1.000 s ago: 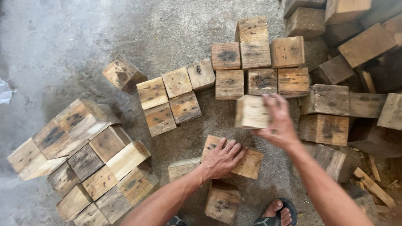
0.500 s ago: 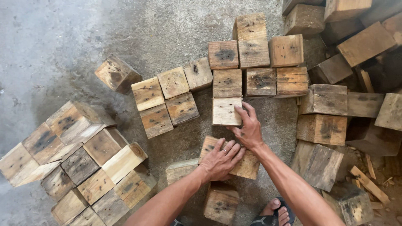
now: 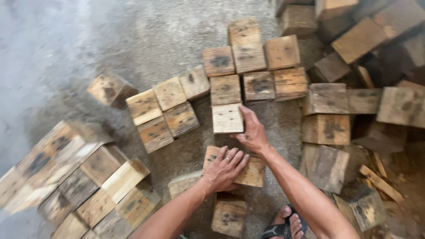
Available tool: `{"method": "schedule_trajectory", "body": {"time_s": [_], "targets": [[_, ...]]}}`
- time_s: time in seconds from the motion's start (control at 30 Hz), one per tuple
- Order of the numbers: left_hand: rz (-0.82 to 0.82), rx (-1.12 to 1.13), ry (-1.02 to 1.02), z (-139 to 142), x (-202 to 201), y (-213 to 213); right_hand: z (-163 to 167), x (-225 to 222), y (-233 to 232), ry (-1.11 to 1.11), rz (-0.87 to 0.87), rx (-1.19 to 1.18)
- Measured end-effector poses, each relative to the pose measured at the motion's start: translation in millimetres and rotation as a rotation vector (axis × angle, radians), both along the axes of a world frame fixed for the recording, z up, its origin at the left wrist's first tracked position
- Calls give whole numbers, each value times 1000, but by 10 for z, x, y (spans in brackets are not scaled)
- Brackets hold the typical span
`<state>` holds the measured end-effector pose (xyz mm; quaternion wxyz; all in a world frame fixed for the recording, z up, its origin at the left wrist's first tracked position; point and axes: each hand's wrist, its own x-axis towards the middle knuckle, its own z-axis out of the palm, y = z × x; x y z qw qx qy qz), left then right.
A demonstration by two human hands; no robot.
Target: The person picks up rough wooden blocks from a pile on the concrete floor and places them one at a time into a growing flat grid pattern on the floor, aligning each block edge to edge with the neighboring blocks by hand.
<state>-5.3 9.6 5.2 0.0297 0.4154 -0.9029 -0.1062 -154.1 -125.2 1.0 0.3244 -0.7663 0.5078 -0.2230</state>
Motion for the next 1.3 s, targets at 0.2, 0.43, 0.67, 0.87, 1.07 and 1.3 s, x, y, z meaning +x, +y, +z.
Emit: {"method": "schedule_trajectory", "body": {"time_s": [0.2,0.43,0.67,0.87,1.07,1.3], "targets": [[13,-16,-6,29,55,14,-13,170,86,-126,151,-100],[19,-81,-27,67,97,26,51,312,68,-127,199,-98],[20,-60,-32,16,91,37,-23,315,69,-99,206,-98],[5,-31,-81,0,48,19,41,299,42,-89,202,-11],[6,-52,-71,75,35,24,222,19,220,-71,44,331],[0,-1,-11,211,36,33,48,-1001,1001,-407,-229,357]]}}
